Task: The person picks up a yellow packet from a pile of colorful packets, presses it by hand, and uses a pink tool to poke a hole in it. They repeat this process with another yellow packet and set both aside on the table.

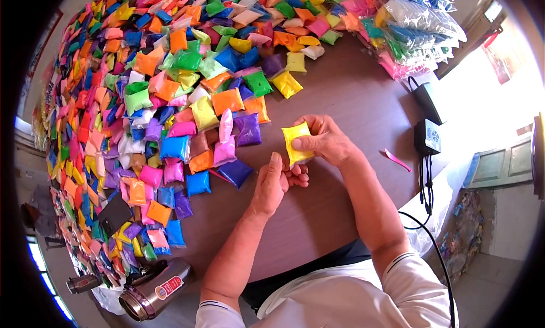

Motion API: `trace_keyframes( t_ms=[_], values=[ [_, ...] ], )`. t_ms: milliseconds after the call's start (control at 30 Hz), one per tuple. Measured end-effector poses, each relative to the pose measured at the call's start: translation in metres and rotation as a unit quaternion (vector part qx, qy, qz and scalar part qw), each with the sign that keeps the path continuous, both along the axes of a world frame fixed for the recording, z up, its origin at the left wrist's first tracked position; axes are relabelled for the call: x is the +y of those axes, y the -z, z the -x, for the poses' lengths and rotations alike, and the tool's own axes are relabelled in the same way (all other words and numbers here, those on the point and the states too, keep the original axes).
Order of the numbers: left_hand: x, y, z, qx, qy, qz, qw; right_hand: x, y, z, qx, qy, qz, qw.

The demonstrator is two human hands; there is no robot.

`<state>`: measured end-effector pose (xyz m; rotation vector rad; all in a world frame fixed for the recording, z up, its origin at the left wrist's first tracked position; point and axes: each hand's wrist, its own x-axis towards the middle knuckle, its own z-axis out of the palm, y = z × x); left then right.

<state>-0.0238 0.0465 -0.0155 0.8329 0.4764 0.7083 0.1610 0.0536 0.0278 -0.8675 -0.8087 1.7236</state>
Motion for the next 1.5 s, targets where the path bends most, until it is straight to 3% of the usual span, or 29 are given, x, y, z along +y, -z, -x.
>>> trace_keyframes(
  t_ms=[67, 167, 233, 400, 633, 833, 933, 1000, 1300, 1500],
  values=[
    [-0.001, -0.001, 0.000, -0.001, -0.002, 0.000, 1.000, 0.002, 0.004, -0.002, -0.128, 0.021, -0.039, 0.991],
    [-0.003, -0.006, -0.001, -0.001, -0.003, -0.018, 1.000, 0.002, 0.002, 0.000, -0.176, 0.021, -0.044, 0.983],
    [-0.003, -0.007, -0.001, 0.108, 0.013, -0.115, 0.987, 0.002, 0.000, 0.002, -0.158, -0.003, -0.029, 0.987],
    [-0.006, -0.009, -0.001, 0.120, 0.001, -0.105, 0.987, 0.001, 0.004, 0.003, -0.082, -0.036, -0.033, 0.995],
    [-0.006, -0.019, -0.001, 0.154, 0.010, -0.130, 0.979, 0.000, 0.006, 0.008, -0.071, -0.024, -0.044, 0.996],
    [-0.007, -0.008, -0.002, 0.120, -0.004, -0.114, 0.986, -0.002, 0.003, 0.011, -0.091, 0.004, -0.083, 0.992],
    [-0.007, -0.007, -0.001, 0.129, 0.001, -0.121, 0.984, -0.002, 0.000, 0.011, -0.087, -0.010, -0.067, 0.994],
    [-0.007, -0.007, -0.003, 0.115, -0.005, -0.104, 0.988, -0.004, -0.010, 0.012, -0.084, -0.079, -0.007, 0.993],
    [-0.006, -0.013, -0.004, 0.135, -0.002, -0.127, 0.983, -0.004, -0.005, 0.013, -0.134, -0.073, -0.050, 0.987],
    [-0.006, -0.009, -0.004, 0.105, -0.005, -0.101, 0.989, -0.002, -0.006, 0.009, -0.105, -0.086, -0.039, 0.990]
  ],
)
